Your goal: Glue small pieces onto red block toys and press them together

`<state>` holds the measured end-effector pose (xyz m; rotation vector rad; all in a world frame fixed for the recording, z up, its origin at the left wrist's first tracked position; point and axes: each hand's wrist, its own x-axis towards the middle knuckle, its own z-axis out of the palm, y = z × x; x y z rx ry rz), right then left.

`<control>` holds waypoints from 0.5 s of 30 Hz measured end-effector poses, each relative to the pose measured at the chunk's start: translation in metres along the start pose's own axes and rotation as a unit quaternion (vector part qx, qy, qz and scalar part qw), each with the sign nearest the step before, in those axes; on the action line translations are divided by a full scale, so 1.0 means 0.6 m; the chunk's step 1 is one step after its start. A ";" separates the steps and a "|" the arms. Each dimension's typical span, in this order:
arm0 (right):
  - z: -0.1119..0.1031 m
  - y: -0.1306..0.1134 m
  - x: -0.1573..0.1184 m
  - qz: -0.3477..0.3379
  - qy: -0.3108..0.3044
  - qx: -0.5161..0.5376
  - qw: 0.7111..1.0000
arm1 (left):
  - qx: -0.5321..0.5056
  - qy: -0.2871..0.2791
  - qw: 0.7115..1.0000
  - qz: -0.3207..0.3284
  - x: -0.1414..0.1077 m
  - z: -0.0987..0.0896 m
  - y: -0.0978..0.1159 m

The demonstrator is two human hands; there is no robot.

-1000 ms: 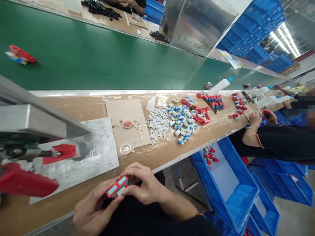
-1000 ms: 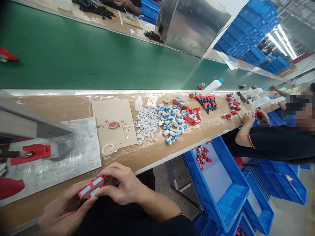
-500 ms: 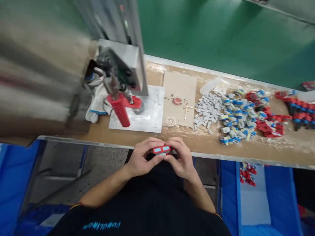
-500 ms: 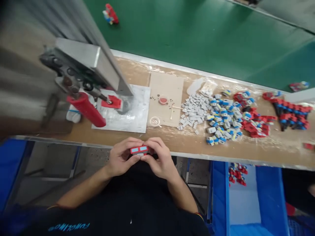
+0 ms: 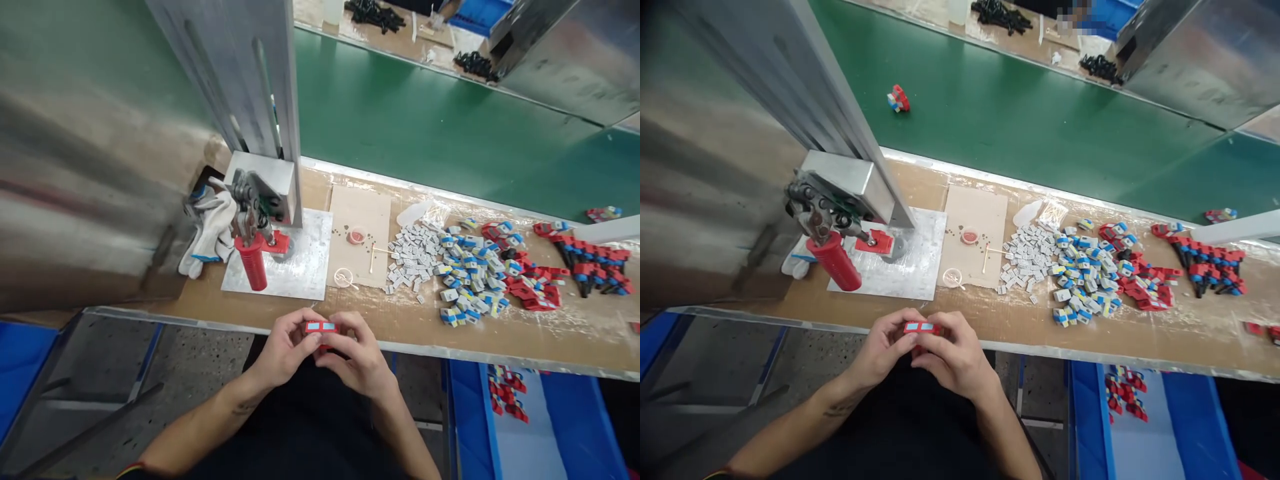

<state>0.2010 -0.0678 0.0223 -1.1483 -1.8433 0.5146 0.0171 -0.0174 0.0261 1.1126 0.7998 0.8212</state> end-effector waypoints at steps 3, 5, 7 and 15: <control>-0.011 0.005 0.004 -0.024 -0.024 0.015 0.999 | -0.047 -0.030 0.996 -0.066 -0.003 0.004 -0.008; -0.018 0.007 0.008 -0.031 -0.039 0.021 0.999 | -0.069 -0.046 0.991 -0.102 -0.008 0.005 -0.013; -0.022 0.007 0.013 -0.039 -0.049 0.019 0.998 | -0.073 -0.051 0.990 -0.107 -0.013 0.005 -0.017; -0.030 -0.004 0.018 -0.004 -0.012 0.068 0.998 | 0.175 -0.118 0.947 0.241 -0.002 -0.016 0.012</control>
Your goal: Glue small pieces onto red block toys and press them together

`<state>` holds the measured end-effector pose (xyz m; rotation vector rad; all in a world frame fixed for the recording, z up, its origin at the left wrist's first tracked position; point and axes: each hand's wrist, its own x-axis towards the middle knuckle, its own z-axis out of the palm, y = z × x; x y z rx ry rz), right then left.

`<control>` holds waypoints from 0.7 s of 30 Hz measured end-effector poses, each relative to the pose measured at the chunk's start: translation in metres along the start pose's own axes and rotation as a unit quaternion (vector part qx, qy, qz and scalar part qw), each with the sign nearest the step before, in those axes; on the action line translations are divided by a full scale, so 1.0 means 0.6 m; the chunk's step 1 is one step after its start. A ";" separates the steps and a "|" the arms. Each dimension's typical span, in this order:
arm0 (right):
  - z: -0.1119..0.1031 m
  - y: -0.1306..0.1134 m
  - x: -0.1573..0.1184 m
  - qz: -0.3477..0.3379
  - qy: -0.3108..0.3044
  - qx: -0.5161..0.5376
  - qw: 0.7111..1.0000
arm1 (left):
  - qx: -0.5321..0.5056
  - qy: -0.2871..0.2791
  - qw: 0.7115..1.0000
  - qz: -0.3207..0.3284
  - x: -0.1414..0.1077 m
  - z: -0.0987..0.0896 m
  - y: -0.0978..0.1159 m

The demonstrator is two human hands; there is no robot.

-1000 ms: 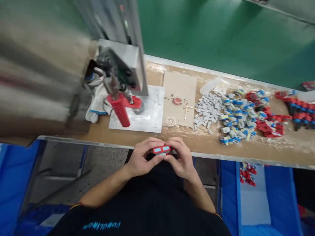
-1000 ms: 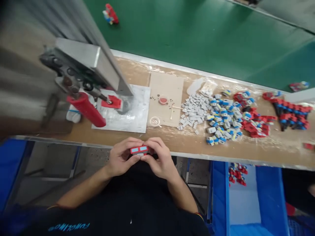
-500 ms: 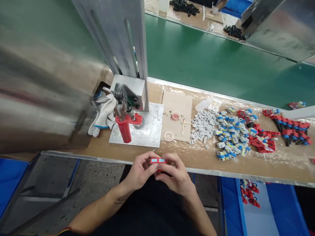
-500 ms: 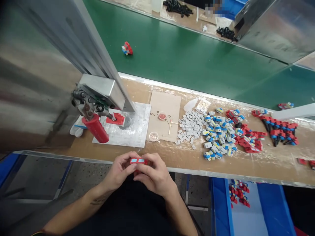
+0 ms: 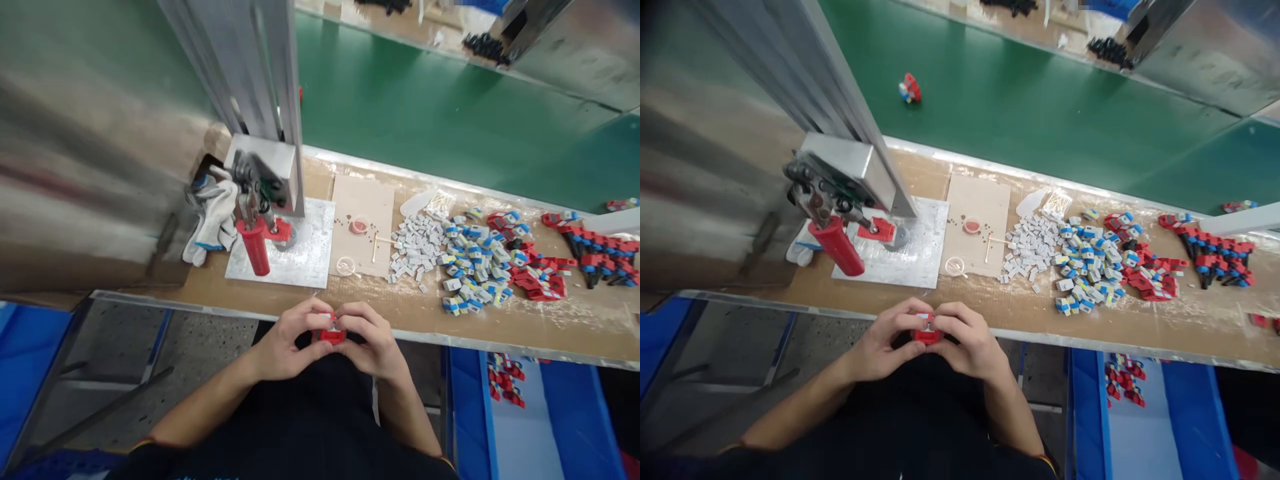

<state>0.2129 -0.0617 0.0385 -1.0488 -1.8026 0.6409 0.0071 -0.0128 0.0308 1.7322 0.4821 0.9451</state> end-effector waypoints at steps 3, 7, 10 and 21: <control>0.001 -0.003 -0.007 0.009 0.002 0.011 1.000 | 0.035 -0.031 0.998 0.042 0.007 -0.010 0.000; 0.003 -0.006 -0.012 0.001 0.011 0.017 1.000 | 0.053 -0.051 0.995 0.067 0.007 -0.010 -0.002; 0.005 -0.007 -0.011 -0.001 0.019 0.032 0.999 | 0.044 -0.040 0.996 0.068 0.004 -0.003 -0.004; -0.008 -0.008 -0.006 0.009 -0.067 -0.056 0.996 | 0.089 -0.111 0.989 -0.030 0.009 -0.027 0.011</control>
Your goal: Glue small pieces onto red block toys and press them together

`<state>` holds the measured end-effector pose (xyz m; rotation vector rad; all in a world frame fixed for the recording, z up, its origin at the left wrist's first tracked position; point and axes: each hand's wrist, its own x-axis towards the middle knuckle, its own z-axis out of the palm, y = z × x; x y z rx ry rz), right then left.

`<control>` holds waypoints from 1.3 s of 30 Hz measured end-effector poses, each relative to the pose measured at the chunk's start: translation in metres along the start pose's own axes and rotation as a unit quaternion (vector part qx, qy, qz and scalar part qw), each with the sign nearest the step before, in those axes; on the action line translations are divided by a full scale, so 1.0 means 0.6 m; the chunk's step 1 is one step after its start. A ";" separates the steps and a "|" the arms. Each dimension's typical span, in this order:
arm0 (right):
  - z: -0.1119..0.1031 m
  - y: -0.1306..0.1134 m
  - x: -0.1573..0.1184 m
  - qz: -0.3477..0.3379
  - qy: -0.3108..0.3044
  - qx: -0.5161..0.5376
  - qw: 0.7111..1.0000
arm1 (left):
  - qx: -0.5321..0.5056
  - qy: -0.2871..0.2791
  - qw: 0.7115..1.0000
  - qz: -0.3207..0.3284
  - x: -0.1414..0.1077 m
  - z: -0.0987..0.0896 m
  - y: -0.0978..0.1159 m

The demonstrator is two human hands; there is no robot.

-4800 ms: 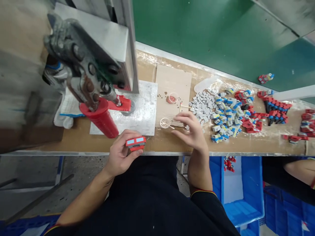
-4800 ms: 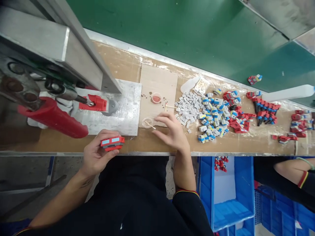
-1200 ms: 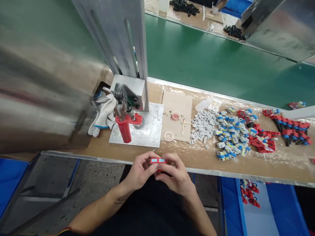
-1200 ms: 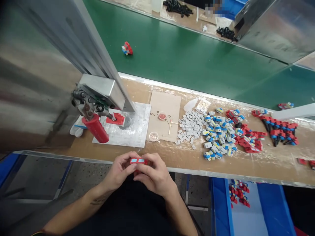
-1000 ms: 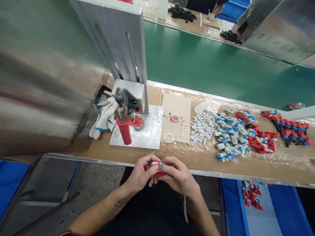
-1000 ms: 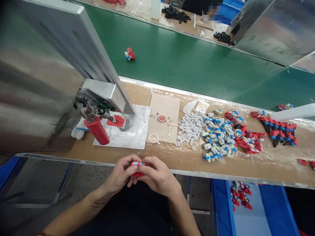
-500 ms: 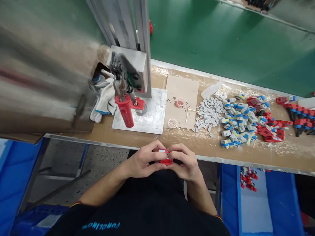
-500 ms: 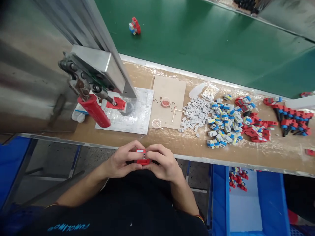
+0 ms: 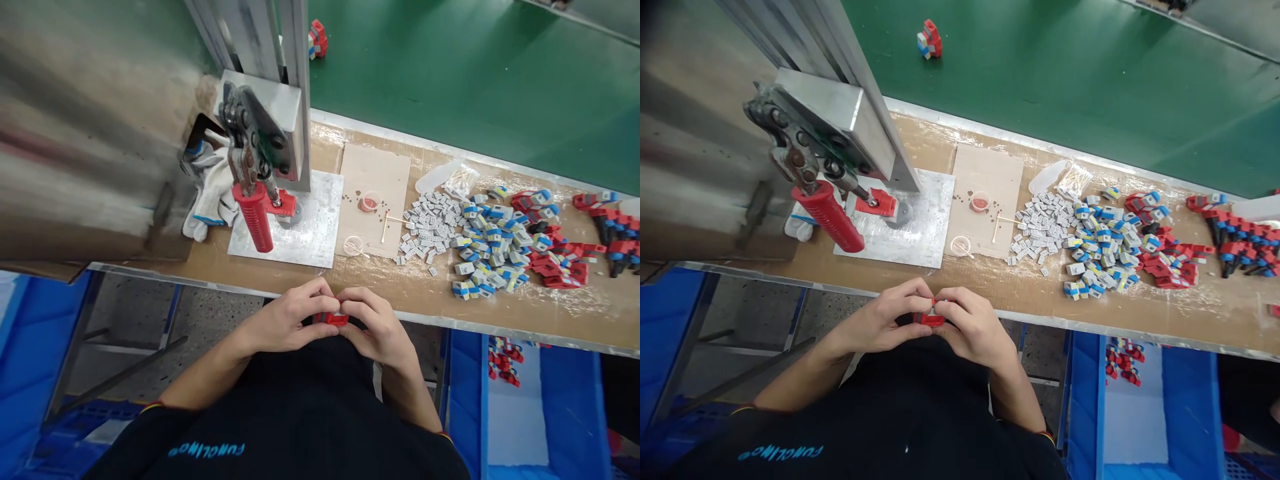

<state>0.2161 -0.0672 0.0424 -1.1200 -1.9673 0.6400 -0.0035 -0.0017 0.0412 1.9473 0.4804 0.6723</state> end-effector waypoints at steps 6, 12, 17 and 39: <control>0.008 -0.004 -0.001 0.029 0.001 0.016 0.999 | 0.009 -0.045 0.998 -0.040 0.008 -0.014 0.008; 0.020 -0.002 0.001 0.017 0.081 0.015 0.996 | -0.116 0.144 0.976 -0.114 -0.002 0.030 -0.003; 0.020 -0.001 0.003 0.007 0.103 -0.070 0.992 | -0.043 0.209 0.974 -0.074 -0.004 0.038 0.001; 0.015 -0.017 0.002 0.029 0.062 -0.033 0.997 | 0.127 0.086 0.988 -0.010 -0.008 0.010 0.017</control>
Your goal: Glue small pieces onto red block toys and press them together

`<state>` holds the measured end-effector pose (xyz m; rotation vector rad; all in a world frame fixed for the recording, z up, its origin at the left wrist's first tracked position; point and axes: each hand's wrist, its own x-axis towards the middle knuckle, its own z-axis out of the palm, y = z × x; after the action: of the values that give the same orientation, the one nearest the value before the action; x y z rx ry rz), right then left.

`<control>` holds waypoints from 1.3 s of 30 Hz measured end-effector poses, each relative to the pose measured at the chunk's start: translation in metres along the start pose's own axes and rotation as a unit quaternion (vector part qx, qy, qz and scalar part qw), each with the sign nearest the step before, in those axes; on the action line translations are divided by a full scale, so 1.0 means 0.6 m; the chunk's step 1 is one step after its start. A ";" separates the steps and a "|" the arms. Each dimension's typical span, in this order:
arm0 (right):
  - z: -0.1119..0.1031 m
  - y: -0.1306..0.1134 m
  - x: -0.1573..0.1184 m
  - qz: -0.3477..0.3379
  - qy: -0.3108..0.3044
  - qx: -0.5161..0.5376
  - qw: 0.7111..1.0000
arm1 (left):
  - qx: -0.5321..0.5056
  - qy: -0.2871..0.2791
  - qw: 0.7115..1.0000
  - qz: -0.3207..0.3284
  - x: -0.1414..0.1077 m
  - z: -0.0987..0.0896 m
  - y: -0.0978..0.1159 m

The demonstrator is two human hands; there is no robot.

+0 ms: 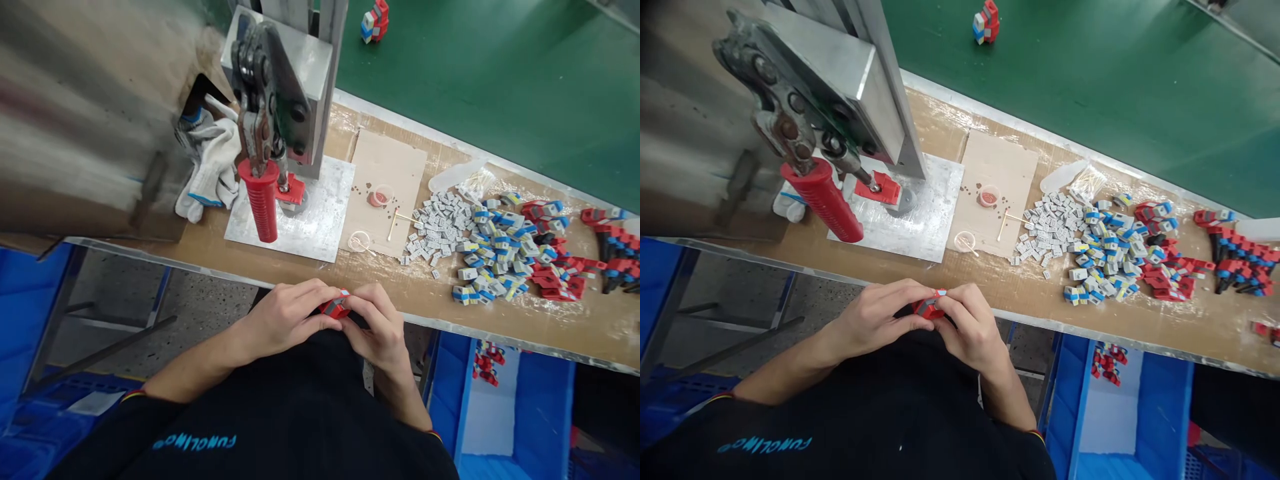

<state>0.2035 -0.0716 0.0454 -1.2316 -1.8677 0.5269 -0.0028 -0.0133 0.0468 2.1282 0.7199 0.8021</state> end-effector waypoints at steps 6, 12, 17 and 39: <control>0.013 -0.003 -0.005 -0.016 0.037 -0.033 0.999 | -0.022 -0.009 1.000 -0.010 0.003 -0.004 -0.003; 0.018 0.003 -0.011 -0.026 0.080 -0.005 0.996 | -0.050 0.016 0.999 -0.001 0.004 0.003 -0.007; 0.018 0.003 -0.005 -0.041 0.083 -0.017 0.996 | -0.014 0.029 0.999 0.006 0.002 0.008 -0.006; 0.017 0.020 -0.015 -0.009 0.047 0.050 0.998 | -0.162 0.128 0.977 -0.045 -0.005 0.037 -0.013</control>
<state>0.2037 -0.0735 0.0276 -1.1533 -1.7512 0.5372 0.0097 -0.0208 0.0279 1.7084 0.7553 1.0774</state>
